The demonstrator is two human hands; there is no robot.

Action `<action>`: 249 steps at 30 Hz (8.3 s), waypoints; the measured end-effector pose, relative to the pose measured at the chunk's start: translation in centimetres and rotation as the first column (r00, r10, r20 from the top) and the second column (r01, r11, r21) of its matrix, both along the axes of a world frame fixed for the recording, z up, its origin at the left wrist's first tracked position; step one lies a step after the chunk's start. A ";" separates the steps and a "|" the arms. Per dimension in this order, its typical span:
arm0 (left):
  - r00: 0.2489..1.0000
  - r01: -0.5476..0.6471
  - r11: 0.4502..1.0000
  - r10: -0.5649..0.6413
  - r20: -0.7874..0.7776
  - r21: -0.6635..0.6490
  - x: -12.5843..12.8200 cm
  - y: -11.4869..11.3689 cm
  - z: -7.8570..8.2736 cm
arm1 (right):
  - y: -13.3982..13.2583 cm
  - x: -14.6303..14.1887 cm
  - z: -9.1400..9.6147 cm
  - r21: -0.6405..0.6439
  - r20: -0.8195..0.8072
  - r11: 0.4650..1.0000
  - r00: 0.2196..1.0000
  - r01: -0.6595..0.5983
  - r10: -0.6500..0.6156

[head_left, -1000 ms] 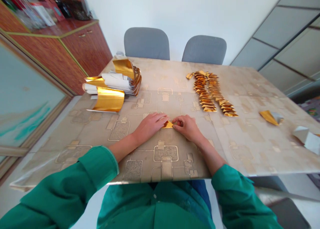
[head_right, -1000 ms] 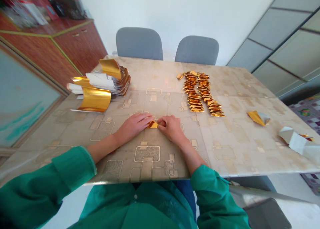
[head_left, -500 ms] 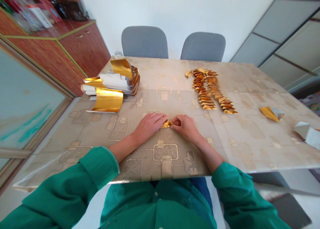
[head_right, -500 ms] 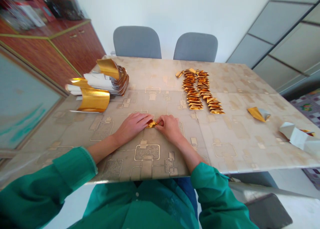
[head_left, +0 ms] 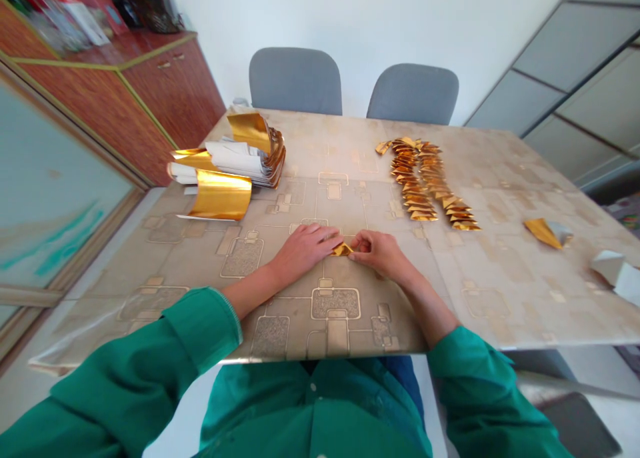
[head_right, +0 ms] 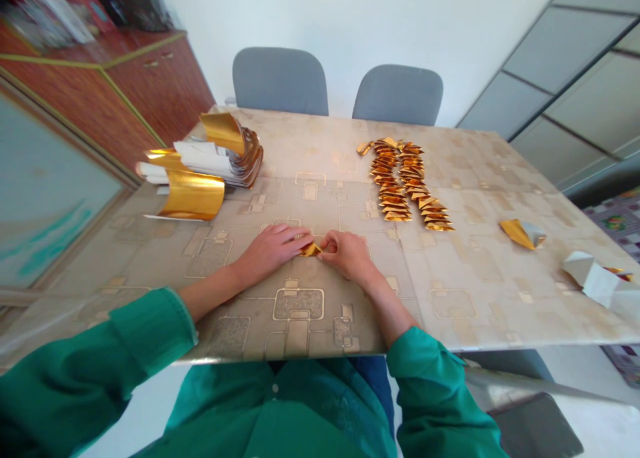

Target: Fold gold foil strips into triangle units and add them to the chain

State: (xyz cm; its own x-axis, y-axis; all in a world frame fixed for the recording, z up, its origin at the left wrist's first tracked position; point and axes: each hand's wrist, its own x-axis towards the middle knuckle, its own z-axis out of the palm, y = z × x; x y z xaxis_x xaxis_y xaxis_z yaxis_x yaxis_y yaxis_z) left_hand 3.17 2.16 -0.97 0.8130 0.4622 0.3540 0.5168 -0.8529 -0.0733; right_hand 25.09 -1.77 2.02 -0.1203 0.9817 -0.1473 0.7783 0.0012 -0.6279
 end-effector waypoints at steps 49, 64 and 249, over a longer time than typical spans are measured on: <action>0.803 0.010 0.785 0.363 0.473 -0.619 0.1 0.4 0.6 | 1.3 -0.2 -0.8 0.276 -0.276 0.958 0.949 -0.075 0.154; 0.661 0.193 0.373 0.634 0.401 -0.907 0.7 -1.2 2.4 | 0.3 -1.4 -0.4 0.002 -0.588 0.995 0.805 0.100 -0.080; 0.616 0.244 0.658 0.462 0.638 -0.712 0.7 -1.2 0.5 | -0.6 -1.1 -0.5 0.439 -0.326 0.898 0.937 0.036 0.122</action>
